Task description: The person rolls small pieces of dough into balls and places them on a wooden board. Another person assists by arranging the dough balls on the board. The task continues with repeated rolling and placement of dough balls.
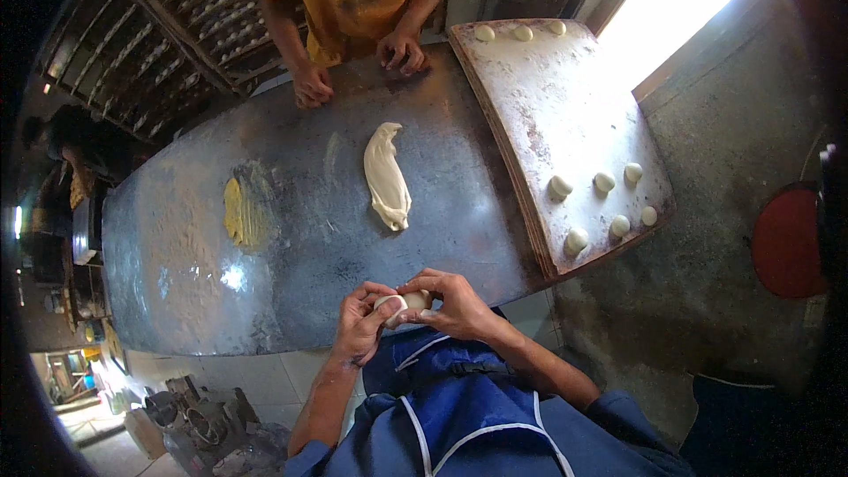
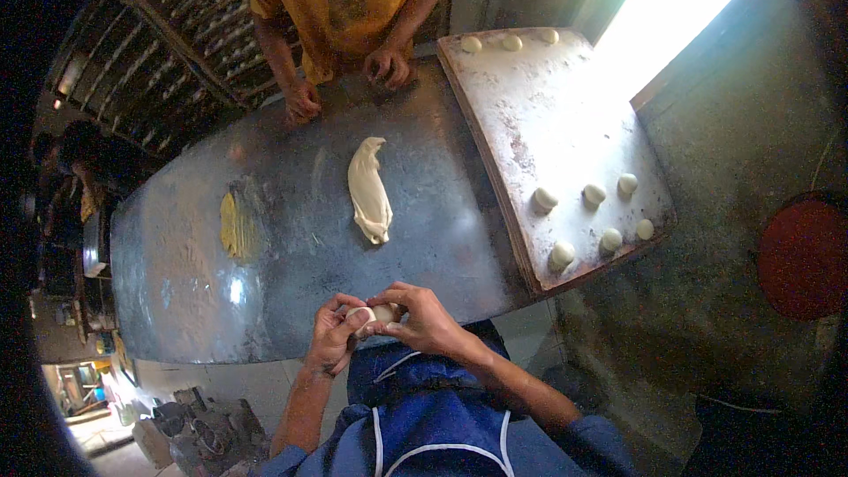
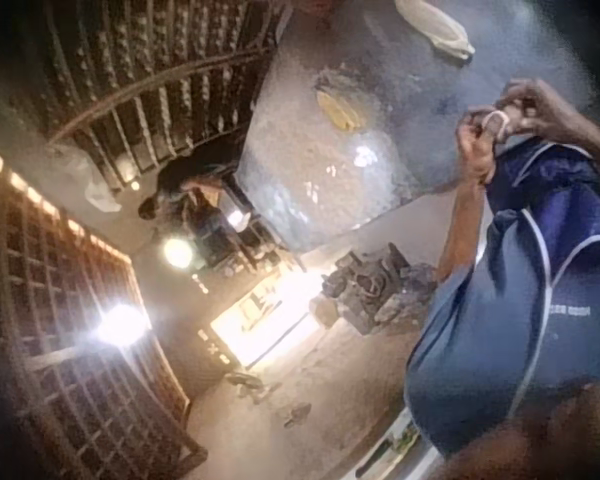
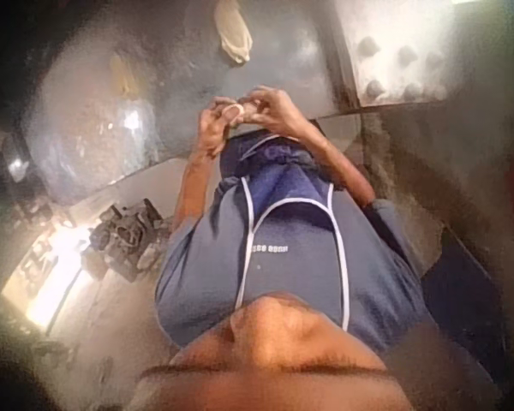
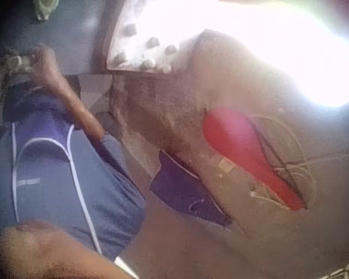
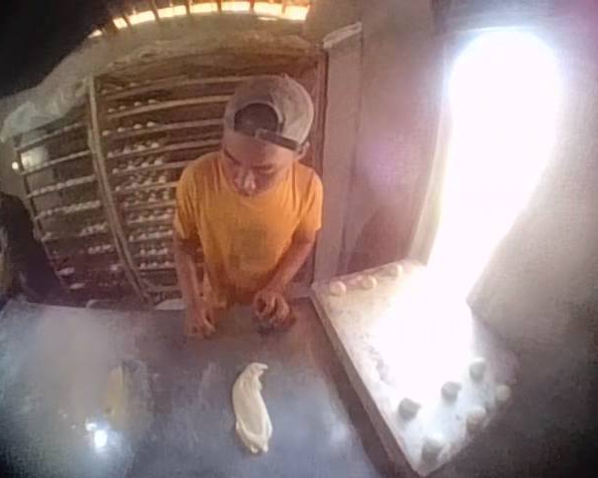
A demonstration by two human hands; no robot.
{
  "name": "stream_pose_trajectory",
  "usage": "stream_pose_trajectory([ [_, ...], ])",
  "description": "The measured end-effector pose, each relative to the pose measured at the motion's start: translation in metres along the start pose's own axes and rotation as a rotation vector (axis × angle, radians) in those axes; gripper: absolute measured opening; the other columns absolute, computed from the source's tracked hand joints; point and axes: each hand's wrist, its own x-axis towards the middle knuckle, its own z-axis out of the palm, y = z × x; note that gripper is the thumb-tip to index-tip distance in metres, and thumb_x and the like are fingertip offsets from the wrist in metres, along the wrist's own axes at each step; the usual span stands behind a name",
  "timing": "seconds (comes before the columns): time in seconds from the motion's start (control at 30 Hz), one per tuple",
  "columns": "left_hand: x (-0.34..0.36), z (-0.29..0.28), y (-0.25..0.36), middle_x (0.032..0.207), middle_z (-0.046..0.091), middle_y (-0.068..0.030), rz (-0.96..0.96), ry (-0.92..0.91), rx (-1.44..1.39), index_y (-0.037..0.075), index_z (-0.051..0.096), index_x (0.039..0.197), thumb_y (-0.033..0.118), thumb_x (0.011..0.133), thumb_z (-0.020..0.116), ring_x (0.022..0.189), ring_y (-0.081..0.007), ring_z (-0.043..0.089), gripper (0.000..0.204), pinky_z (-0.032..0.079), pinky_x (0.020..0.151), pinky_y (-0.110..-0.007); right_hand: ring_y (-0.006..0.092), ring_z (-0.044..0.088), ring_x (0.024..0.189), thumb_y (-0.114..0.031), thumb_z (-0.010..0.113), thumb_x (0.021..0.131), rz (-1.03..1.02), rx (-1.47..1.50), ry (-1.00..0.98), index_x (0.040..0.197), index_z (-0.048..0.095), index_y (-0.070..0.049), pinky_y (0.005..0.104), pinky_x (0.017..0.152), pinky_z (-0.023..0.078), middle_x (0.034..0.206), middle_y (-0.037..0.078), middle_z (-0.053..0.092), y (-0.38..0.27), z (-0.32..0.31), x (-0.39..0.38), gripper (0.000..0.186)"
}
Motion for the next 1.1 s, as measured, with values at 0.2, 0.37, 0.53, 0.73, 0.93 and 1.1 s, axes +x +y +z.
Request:
stream_pose_trajectory([
  [0.2, 0.008, -0.01, 0.016, 0.098, 0.072, -0.0063, 0.237, -0.275, 0.363, 0.004, 0.068, 0.108, 0.01, 0.095, 0.075, 0.087, -0.0113, 0.068, 0.015, 0.056, 0.072, -0.025, 0.0169, 0.069, 0.095, -0.012, 0.082, 0.085, 0.055, 0.402, -0.506, 0.103, 0.075, 0.001, 0.0338, 0.079, 0.055, 0.094, 0.012, 0.074, -0.011, -0.04, -0.017, 0.023],
  [0.37, 0.019, -0.068, -0.012, 0.097, 0.067, -0.0098, 0.504, 0.199, 1.15, 0.006, 0.069, 0.106, 0.012, 0.087, 0.081, 0.09, -0.024, 0.067, 0.024, 0.055, 0.079, -0.037, 0.0263, 0.069, 0.094, -0.008, 0.079, 0.085, 0.068, 0.208, -0.125, 0.109, 0.068, -0.004, 0.0379, 0.083, 0.055, 0.101, 0.011, 0.071, 0.019, -0.046, -0.043, 0.027],
  [0.53, 0.078, -0.121, -0.019, 0.094, 0.055, -0.0115, 0.724, 0.488, 1.528, 0.004, 0.056, 0.099, 0.014, 0.083, 0.082, 0.091, -0.0327, 0.057, 0.032, 0.044, 0.082, -0.048, 0.035, 0.053, 0.11, -0.031, 0.078, 0.08, -0.251, -1.009, 0.187, 0.109, 0.06, -0.009, 0.0455, 0.092, 0.042, 0.108, 0.018, 0.054, 0.131, -0.075, 0.004, 0.04],
  [0.73, 0.046, -0.065, -0.089, 0.088, 0.049, -0.0124, 0.798, 0.218, 1.41, 0.005, 0.048, 0.099, 0.006, 0.087, 0.073, 0.083, -0.0311, 0.052, 0.027, 0.041, 0.076, -0.049, 0.0334, 0.053, 0.1, -0.034, 0.075, 0.083, 0.031, -0.497, -0.054, 0.11, 0.053, 0.003, 0.046, 0.088, 0.041, 0.099, 0.018, 0.056, 0.143, -0.023, 0.0, 0.051],
  [0.93, 0.097, -0.079, -0.039, 0.092, 0.052, -0.0125, 0.593, 0.785, 1.223, 0.006, 0.046, 0.102, 0.003, 0.088, 0.069, 0.081, -0.031, 0.055, 0.027, 0.044, 0.077, -0.049, 0.037, 0.053, 0.096, -0.037, 0.08, 0.078, -0.119, -0.855, 0.368, 0.106, 0.052, 0.004, 0.0495, 0.084, 0.041, 0.094, 0.019, 0.055, 0.13, -0.043, 0.062, 0.056],
  [1.1, 0.039, -0.103, -0.067, 0.09, 0.051, -0.0145, 0.858, 0.204, 1.402, 0.005, 0.044, 0.099, 0.002, 0.088, 0.069, 0.082, -0.0339, 0.055, 0.027, 0.045, 0.078, -0.049, 0.0385, 0.053, 0.095, -0.035, 0.079, 0.079, 0.068, -0.723, -0.081, 0.101, 0.052, 0.003, 0.0502, 0.085, 0.041, 0.094, 0.021, 0.053, 0.133, -0.059, 0.004, 0.051],
])
